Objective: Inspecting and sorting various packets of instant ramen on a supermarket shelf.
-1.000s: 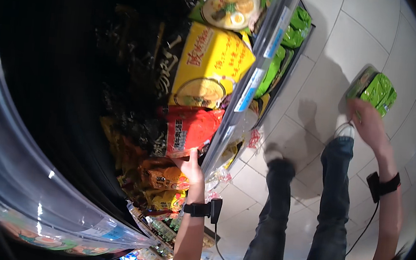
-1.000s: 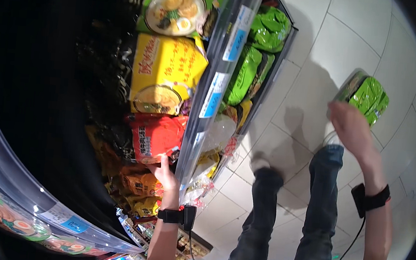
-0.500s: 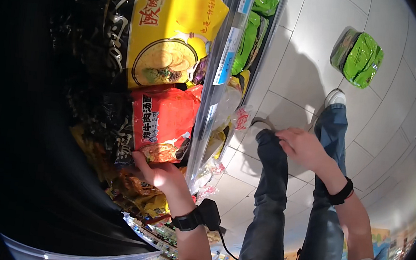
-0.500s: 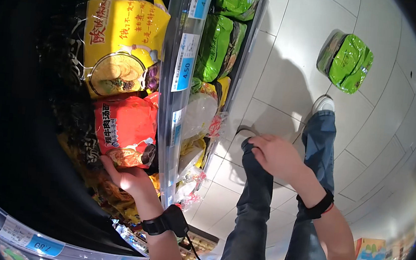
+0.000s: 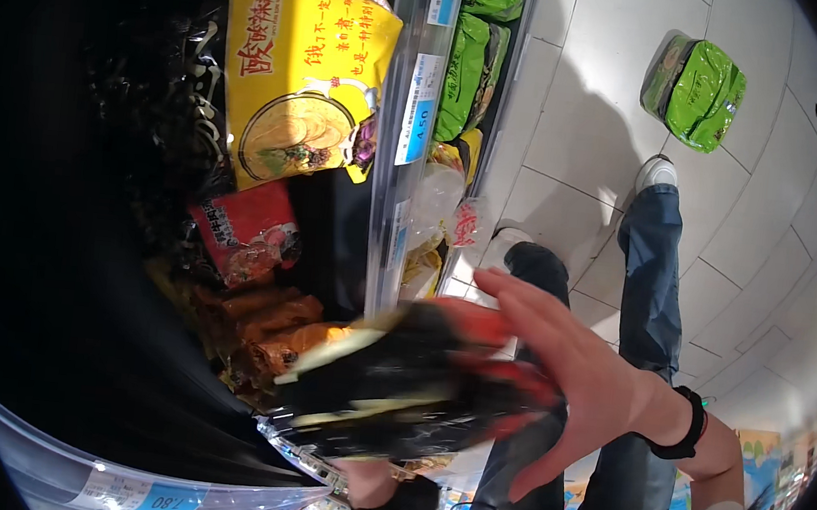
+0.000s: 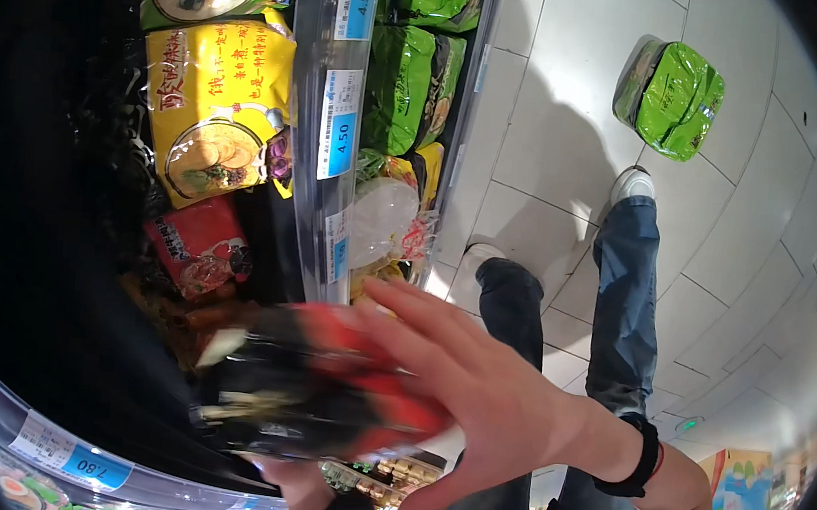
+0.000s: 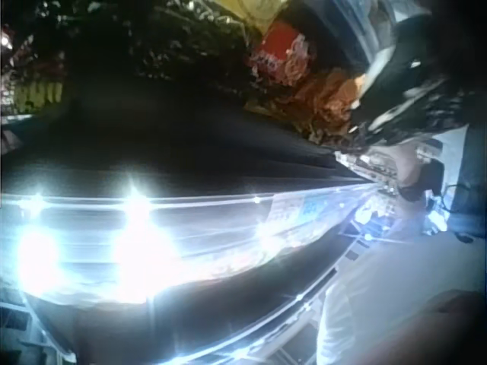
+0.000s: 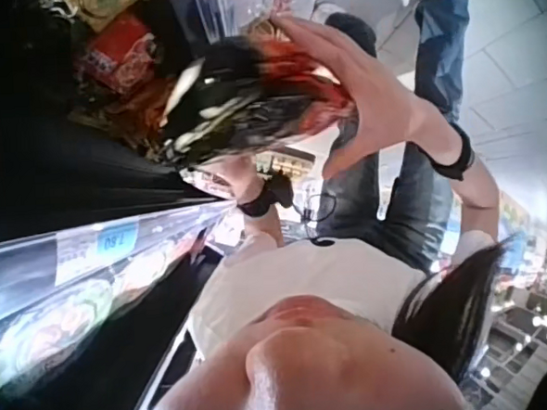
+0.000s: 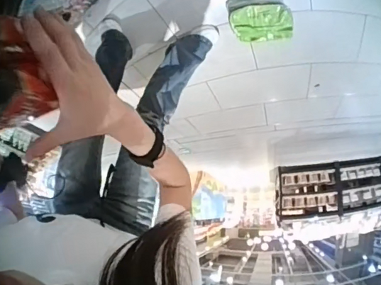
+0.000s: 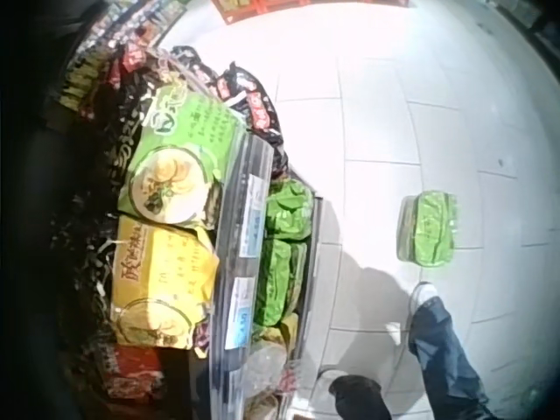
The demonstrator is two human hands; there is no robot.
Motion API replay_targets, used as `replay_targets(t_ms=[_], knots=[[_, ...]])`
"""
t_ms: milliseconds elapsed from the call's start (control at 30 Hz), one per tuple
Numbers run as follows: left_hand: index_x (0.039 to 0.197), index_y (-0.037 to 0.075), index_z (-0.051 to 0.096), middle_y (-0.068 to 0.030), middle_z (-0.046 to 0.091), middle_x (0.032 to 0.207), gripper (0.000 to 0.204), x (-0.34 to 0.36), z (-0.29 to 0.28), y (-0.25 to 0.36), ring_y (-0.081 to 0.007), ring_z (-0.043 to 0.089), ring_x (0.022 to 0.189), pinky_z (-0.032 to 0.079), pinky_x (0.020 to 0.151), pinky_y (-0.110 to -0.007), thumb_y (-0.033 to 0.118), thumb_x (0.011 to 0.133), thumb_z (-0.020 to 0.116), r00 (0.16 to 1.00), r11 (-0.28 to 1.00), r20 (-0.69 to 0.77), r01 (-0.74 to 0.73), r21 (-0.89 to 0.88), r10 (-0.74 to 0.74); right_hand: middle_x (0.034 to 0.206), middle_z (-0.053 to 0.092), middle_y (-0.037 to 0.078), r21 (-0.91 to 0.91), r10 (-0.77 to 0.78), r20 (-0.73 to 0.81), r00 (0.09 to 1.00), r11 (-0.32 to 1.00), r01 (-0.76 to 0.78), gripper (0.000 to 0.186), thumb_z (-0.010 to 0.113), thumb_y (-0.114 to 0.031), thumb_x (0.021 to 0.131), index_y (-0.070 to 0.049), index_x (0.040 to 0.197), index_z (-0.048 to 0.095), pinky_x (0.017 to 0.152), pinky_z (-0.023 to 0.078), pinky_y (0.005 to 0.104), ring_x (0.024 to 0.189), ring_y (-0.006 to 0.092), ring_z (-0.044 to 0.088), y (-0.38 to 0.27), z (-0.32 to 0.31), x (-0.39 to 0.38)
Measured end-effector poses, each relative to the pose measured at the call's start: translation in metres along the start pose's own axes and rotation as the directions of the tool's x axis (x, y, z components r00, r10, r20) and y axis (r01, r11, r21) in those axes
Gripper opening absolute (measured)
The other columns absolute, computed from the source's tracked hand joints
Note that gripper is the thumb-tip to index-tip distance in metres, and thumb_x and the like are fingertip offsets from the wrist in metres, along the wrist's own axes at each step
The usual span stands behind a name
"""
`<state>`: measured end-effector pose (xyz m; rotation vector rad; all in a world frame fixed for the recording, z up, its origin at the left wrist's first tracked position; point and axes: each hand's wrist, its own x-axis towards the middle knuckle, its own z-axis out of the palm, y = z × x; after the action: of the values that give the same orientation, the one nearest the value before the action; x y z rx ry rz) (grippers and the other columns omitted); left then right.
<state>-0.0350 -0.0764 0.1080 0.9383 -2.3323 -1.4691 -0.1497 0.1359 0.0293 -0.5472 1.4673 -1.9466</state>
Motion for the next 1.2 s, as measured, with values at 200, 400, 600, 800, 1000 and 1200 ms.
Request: replay_targets(t_ms=[200,400,600,800,1000,1200], knots=[[0.124,0.000,0.034,-0.0123,0.040,0.124,0.083,0.032,0.054,-0.007,-0.0223,0.044,0.111,0.034,0.094,-0.036,0.023,0.058,0.080,0.726,0.891,0.544,0.443,0.098,-0.421,0.115,0.051,0.008,0.392,0.399,-0.137,0.906,0.862,-0.320,0.088,0.081,-0.007,0.054,0.000,0.125,0.030,0.090,0.039,0.0318,0.103,0.0165,0.050,0.049,-0.015,-0.044],[0.126,0.003,0.033,-0.0092,0.035,0.131,0.047,0.145,-0.001,-0.028,-0.0197,0.031,0.122,0.020,0.102,-0.033,0.026,0.087,0.044,0.963,0.995,-0.256,-0.098,-0.030,0.087,0.098,0.058,0.012,0.472,0.751,-0.431,0.500,0.660,-0.585,0.056,0.072,-0.017,0.068,0.005,0.110,0.042,0.075,0.048,0.0293,0.086,0.0154,0.058,0.173,-0.032,-0.079],[0.128,0.010,0.034,-0.0106,0.036,0.131,0.058,0.181,-0.005,-0.064,-0.0264,0.033,0.120,0.026,0.098,-0.044,0.040,0.081,0.049,0.930,0.872,-0.153,0.245,-0.423,-0.335,0.102,0.058,0.017,-0.090,0.647,-0.599,0.472,0.531,-0.842,0.076,0.072,-0.035,0.061,-0.011,0.124,0.035,0.082,0.043,0.0352,0.095,0.0310,0.057,0.288,-0.061,-0.071],[0.126,0.010,0.037,-0.0114,0.036,0.130,0.061,0.185,0.000,-0.084,-0.0293,0.035,0.118,0.027,0.096,-0.047,0.040,0.076,0.054,0.926,0.870,-0.150,0.259,-0.419,-0.348,0.105,0.059,0.012,-0.092,0.555,-0.672,0.490,0.594,-0.799,0.078,0.074,-0.028,0.060,-0.012,0.126,0.034,0.085,0.042,0.0323,0.100,0.0278,0.055,0.364,-0.092,-0.109],[0.125,0.013,0.040,-0.0094,0.042,0.125,0.055,0.209,-0.037,-0.067,-0.0273,0.045,0.108,0.033,0.094,-0.048,0.044,0.081,0.049,0.964,0.974,-0.233,0.076,-0.211,-0.125,0.107,0.054,0.023,-0.038,0.564,-0.768,0.302,0.430,-0.902,0.093,0.073,-0.031,0.061,-0.010,0.134,0.019,0.083,0.042,0.0366,0.100,0.0350,0.053,0.386,-0.095,-0.120],[0.123,0.013,0.043,-0.0097,0.044,0.124,0.053,0.241,-0.054,-0.090,-0.0267,0.043,0.113,0.037,0.092,-0.045,0.045,0.081,0.050,0.933,0.945,-0.347,-0.024,-0.328,-0.097,0.120,0.045,0.019,-0.214,0.522,-0.657,0.544,0.563,-0.798,0.083,0.063,-0.003,0.065,-0.008,0.135,0.019,0.090,0.039,0.0340,0.109,0.0290,0.047,0.367,-0.103,-0.134]])
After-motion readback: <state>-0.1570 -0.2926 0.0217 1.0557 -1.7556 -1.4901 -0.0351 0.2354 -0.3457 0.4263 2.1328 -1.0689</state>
